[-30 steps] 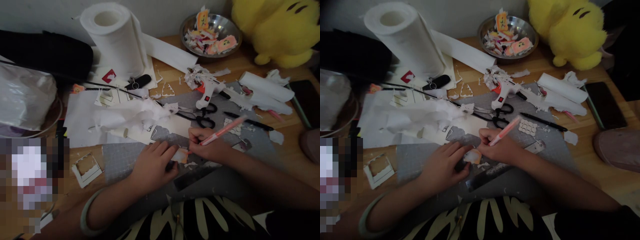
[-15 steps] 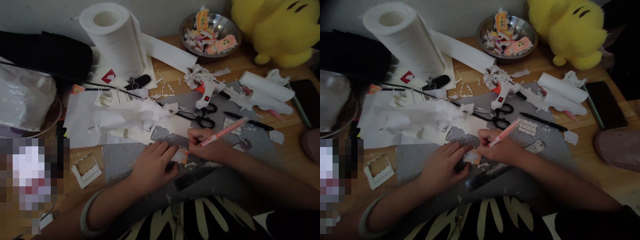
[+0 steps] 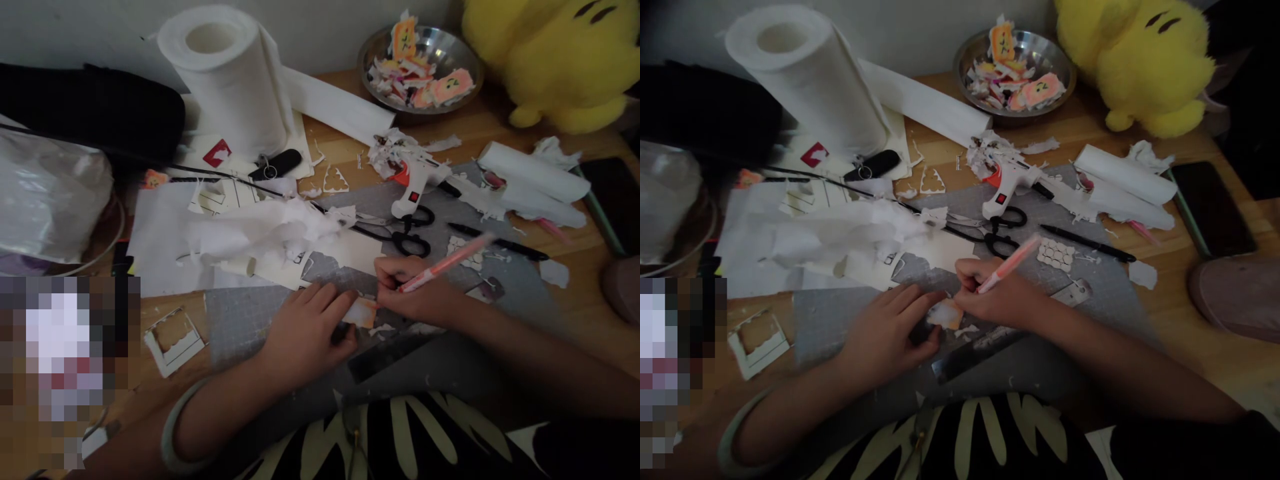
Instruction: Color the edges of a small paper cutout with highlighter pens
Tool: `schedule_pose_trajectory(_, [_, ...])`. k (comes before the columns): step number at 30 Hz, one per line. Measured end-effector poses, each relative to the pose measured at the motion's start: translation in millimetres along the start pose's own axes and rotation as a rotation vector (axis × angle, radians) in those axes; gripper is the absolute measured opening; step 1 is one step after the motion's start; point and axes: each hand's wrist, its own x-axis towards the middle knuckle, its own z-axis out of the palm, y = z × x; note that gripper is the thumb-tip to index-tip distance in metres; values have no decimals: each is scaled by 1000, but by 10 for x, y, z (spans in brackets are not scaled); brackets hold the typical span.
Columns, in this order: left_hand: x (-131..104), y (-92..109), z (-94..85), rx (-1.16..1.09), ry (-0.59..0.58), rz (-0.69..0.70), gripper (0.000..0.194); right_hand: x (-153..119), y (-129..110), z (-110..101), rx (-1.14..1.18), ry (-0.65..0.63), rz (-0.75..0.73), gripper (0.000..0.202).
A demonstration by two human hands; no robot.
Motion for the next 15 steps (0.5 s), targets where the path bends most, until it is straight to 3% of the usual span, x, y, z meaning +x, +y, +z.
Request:
schedule_pose_trajectory(3, [0,-1,2,1,3,-2,34,2,1,0,22,40,45,23])
schedule_pose_trajectory(7, [2,-4,-1,-2,-5,-5,33,5,3,0,6,-11,13,24])
schedule_pose_trajectory(11, [0,-3,-1,-11,-1,-5,34,5,7,-4,15,66,32,23])
schedule_pose_trajectory(15, [-1,-7,-1,-18,-10,-2,34,4,3,-14,14,4,11,24])
